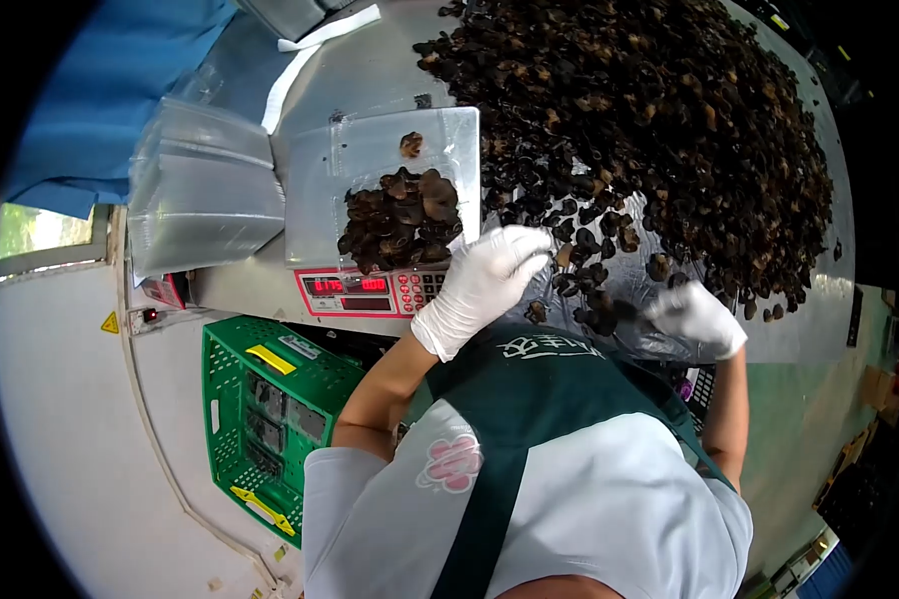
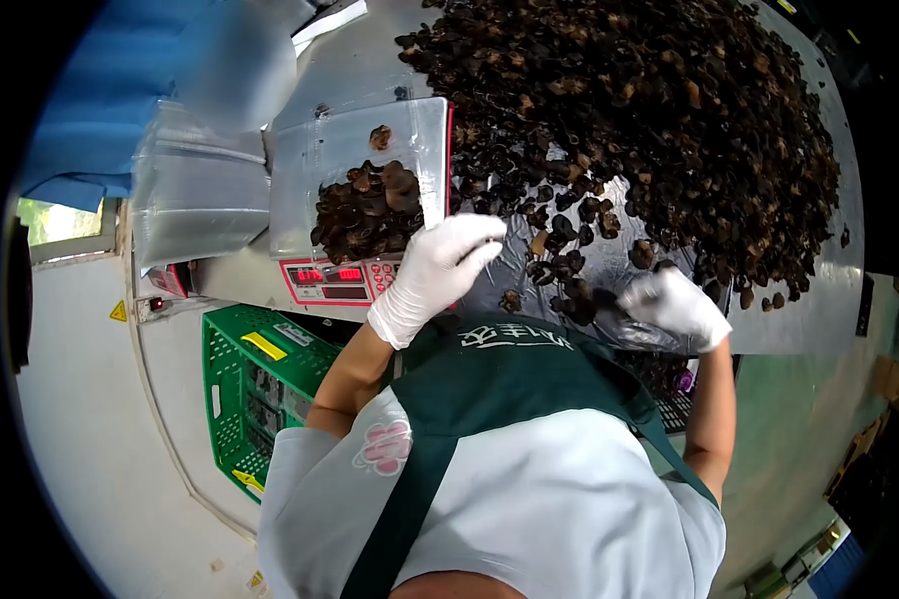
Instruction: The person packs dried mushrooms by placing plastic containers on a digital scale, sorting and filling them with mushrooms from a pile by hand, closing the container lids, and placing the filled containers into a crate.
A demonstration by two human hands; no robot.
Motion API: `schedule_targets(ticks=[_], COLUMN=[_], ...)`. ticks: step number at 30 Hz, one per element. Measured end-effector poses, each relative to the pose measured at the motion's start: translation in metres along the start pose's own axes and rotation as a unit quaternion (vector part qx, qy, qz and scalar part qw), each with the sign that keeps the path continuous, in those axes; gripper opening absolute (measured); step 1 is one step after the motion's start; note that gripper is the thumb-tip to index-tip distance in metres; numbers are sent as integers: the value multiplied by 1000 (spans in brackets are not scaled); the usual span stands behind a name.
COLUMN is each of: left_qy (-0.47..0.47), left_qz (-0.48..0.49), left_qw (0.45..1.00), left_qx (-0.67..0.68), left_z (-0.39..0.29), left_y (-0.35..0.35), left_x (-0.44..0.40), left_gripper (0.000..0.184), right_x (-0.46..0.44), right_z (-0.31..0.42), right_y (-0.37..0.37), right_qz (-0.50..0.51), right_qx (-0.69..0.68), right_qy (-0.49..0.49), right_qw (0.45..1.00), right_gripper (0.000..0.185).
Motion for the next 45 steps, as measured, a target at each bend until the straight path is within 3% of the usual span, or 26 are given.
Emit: schedule_targets(ticks=[2, 4, 5, 6, 9, 10, 12, 16, 18, 21, 25, 28, 30, 31, 33, 36, 38, 40, 42, 45], left_qy=[23, 84, 92, 95, 14, -14, -47, -6, 75, 85, 81, 82, 84, 104, 59, 46, 87, 131, 112, 180], left_qz=[104, 221, 261, 296, 373, 392, 358, 315, 286, 274, 224, 149, 40, -3, -118, -248, -269, -274, -246, -287], left_qw=[994, 971, 960, 946, 915, 903, 917, 939, 952, 955, 968, 984, 993, 992, 985, 952, 936, 927, 929, 930], left_qx=[-25, -32, -51, -94, -151, -173, -171, -138, -76, -72, -73, -43, -67, -68, -115, -175, -210, -218, -254, -145], left_z=[11, 18, 25, 32, 47, 51, 57, 54, 47, 44, 30, 10, 0, -5, -7, 2, 9, 18, 22, 27], left_y=[-16, -32, -43, -52, -72, -77, -83, -78, -73, -66, -44, -12, 8, 20, 43, 70, 81, 87, 96, 114], left_x=[17, 30, 38, 44, 55, 58, 62, 61, 61, 67, 66, 56, 52, 50, 47, 43, 43, 41, 37, 40], left_gripper=[19, 22, 26, 28, 27, 27, 21, 19, 21, 21, 19, 18, 19, 22, 27, 29, 32, 38, 48, 43], right_x=[41, 65, 69, 68, 40, 30, 2, -59, -96, -146, -182, -183, -179, -176, -170, -167, -167, -178, -190, -193], right_z=[-26, -45, -50, -49, -22, -15, 10, 16, 26, 45, 46, 43, 52, 60, 84, 121, 152, 169, 180, 177], right_y=[6, -1, -6, -9, -24, -29, -38, -68, -85, -108, -142, -139, -119, -106, -78, -65, -70, -78, -88, -85], right_qz=[124, 128, 90, 89, -54, -97, -124, -232, -260, -230, -220, -215, -294, -297, -280, -303, -285, -256, -281, -251], right_qx=[186, 227, 231, 229, 291, 236, 231, 173, 145, 126, 252, 229, 191, 160, 104, -7, -28, 37, 102, 93], right_qy=[-89, -236, -234, -235, -179, -149, -123, 60, 101, 132, 243, 208, 201, 163, 86, 168, 231, 306, 345, 314], right_qw=[971, 936, 940, 940, 938, 955, 957, 955, 949, 956, 910, 926, 915, 927, 951, 938, 930, 916, 890, 911], right_gripper=[25, 37, 23, 23, 24, 25, 22, 20, 21, 24, 25, 28, 34, 34, 38, 38, 39, 47, 55, 57])
Point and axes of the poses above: each hand's wrist, its own x-axis away from the middle knuckle, its own y-axis out of the back of the hand, z = x × y, the point moved 1 cm from there along -x, towards the middle knuckle, and after that the axes turned 6 degrees about -z, right-handed, at the moved point
